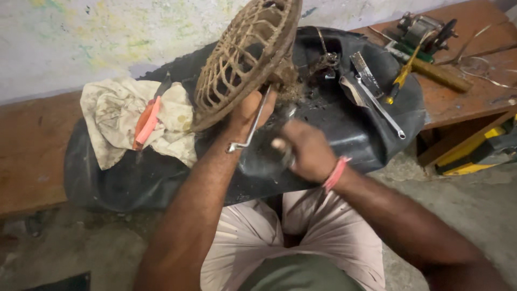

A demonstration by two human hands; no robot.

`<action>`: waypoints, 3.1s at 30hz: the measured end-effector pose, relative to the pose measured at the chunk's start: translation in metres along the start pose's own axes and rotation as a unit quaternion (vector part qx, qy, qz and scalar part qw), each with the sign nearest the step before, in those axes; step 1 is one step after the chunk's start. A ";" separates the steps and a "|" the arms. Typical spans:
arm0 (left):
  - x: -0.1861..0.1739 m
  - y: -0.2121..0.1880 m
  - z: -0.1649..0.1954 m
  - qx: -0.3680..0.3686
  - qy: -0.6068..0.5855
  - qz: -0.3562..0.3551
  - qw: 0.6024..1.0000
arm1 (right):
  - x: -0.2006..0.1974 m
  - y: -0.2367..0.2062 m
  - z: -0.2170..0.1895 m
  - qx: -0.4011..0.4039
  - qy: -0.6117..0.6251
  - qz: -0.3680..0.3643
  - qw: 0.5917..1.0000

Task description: The person uses a hammer and wrenches to loosen and remove a nut from the central hub of a fan blade assembly. They then use a screwdriver to adjust components within the hub. The fan blade assembly is held steady with one hand while tools are applied with the other.

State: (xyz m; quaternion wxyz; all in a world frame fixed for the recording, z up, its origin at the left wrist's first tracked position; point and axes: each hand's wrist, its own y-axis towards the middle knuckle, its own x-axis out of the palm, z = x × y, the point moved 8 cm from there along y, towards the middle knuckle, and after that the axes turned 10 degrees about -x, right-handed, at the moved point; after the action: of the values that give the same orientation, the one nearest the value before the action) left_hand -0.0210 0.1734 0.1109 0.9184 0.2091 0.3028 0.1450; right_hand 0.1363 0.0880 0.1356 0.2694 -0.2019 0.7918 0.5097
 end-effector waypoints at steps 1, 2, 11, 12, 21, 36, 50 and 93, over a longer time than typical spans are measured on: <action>-0.001 0.000 0.002 0.007 -0.009 0.003 1.000 | -0.007 0.002 0.007 0.045 0.005 -0.017 0.999; -0.001 0.000 0.003 0.000 -0.016 0.000 1.000 | -0.016 0.004 0.018 0.091 0.011 -0.034 0.995; -0.004 -0.001 0.012 -0.009 0.015 0.004 1.000 | -0.067 0.029 0.038 0.126 -0.020 -0.121 0.984; -0.005 0.000 0.012 -0.013 0.019 0.005 1.000 | -0.066 0.027 0.042 0.157 -0.025 -0.137 0.978; -0.012 -0.004 0.019 0.004 0.040 0.024 0.999 | -0.067 0.030 0.039 0.051 -0.081 -0.032 0.995; -0.007 -0.001 0.009 -0.010 0.035 0.002 0.999 | -0.032 0.009 0.123 0.211 0.401 0.173 0.874; -0.006 -0.004 0.010 -0.043 0.004 -0.019 0.999 | -0.013 0.024 0.115 0.198 0.411 0.185 0.870; -0.014 -0.011 0.017 0.003 0.044 0.023 0.999 | -0.008 0.028 0.124 0.184 0.391 0.080 0.898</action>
State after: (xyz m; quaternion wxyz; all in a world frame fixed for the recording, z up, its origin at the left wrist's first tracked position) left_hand -0.0196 0.1535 0.1255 0.9000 0.2123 0.3384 0.1745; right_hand 0.1528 0.2132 0.1190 -0.0707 -0.2679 0.9265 0.2546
